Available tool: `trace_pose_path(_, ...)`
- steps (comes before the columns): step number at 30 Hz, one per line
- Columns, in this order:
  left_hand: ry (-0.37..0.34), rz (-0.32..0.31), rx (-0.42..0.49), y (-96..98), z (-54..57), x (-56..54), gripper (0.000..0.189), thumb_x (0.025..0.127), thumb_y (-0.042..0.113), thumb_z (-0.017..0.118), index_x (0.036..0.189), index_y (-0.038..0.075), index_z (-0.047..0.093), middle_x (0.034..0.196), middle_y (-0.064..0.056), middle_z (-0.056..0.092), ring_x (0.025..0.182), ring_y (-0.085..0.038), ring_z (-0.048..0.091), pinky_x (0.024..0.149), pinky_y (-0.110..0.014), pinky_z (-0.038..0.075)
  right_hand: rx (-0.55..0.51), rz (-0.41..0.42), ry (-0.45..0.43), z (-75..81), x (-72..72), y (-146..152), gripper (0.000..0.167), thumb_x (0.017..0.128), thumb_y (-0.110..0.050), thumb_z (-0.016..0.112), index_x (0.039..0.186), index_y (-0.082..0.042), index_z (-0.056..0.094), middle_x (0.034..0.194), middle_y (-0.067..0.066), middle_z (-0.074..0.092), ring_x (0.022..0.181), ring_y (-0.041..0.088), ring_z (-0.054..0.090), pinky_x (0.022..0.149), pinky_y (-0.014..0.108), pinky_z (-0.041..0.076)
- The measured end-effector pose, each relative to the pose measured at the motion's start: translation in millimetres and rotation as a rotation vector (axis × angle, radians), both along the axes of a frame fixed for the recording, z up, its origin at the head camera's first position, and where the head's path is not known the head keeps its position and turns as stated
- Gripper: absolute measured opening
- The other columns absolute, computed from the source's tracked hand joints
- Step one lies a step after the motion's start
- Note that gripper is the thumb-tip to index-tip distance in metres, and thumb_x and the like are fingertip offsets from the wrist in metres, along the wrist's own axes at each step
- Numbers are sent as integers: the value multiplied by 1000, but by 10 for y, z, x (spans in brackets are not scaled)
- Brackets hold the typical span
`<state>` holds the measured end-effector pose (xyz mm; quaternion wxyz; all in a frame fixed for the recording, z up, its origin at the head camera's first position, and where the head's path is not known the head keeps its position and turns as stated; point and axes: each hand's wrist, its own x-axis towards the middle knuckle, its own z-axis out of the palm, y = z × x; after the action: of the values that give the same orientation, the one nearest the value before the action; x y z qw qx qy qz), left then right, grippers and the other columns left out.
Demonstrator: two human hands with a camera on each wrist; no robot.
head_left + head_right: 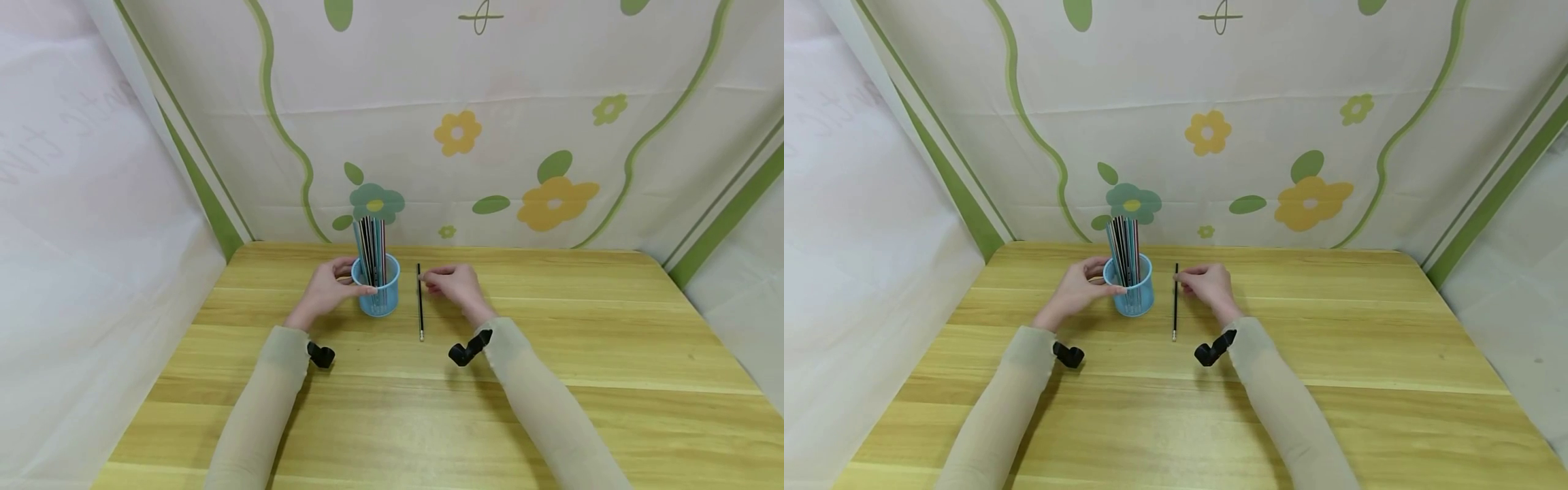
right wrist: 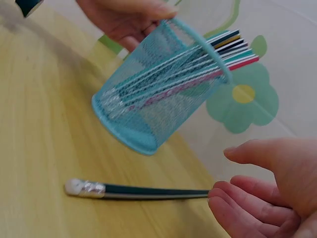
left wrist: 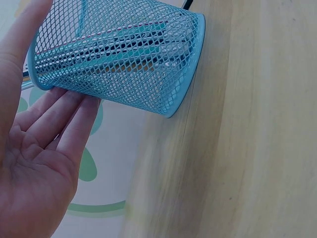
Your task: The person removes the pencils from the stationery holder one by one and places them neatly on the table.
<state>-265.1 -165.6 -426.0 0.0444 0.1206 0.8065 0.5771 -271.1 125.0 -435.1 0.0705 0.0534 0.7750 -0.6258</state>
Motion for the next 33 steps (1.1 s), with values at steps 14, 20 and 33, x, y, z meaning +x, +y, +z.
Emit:
trace_pose_path(14, 0, 1, -4, 9, 9, 4, 72, 75, 30, 94, 135, 8, 62, 126, -6, 67, 114, -26, 65, 98, -42, 55, -109, 44, 73, 263, 51, 8, 50, 89, -25, 82, 126, 6, 68, 119, 17, 70, 113, 40, 66, 96, 44, 56)
trace_pose_path(20, -1, 1, -1, 10, 2, -6, 73, 76, 28, 94, 137, 5, 61, 129, -11, 66, 116, -30, 64, 99, -44, 53, -90, 79, 138, 318, 47, -63, 48, 87, -32, 84, 123, -2, 72, 120, 10, 70, 110, 30, 68, 97, 39, 55)
trace_pose_path(33, 2, 3, 1, -1, 5, 2, 69, 78, 24, 93, 136, 5, 61, 129, -10, 66, 117, -31, 64, 99, -45, 53, 27, 114, 213, 343, -20, -327, 40, 89, -34, 82, 122, -12, 75, 118, 1, 73, 113, 20, 64, 101, 42, 50)
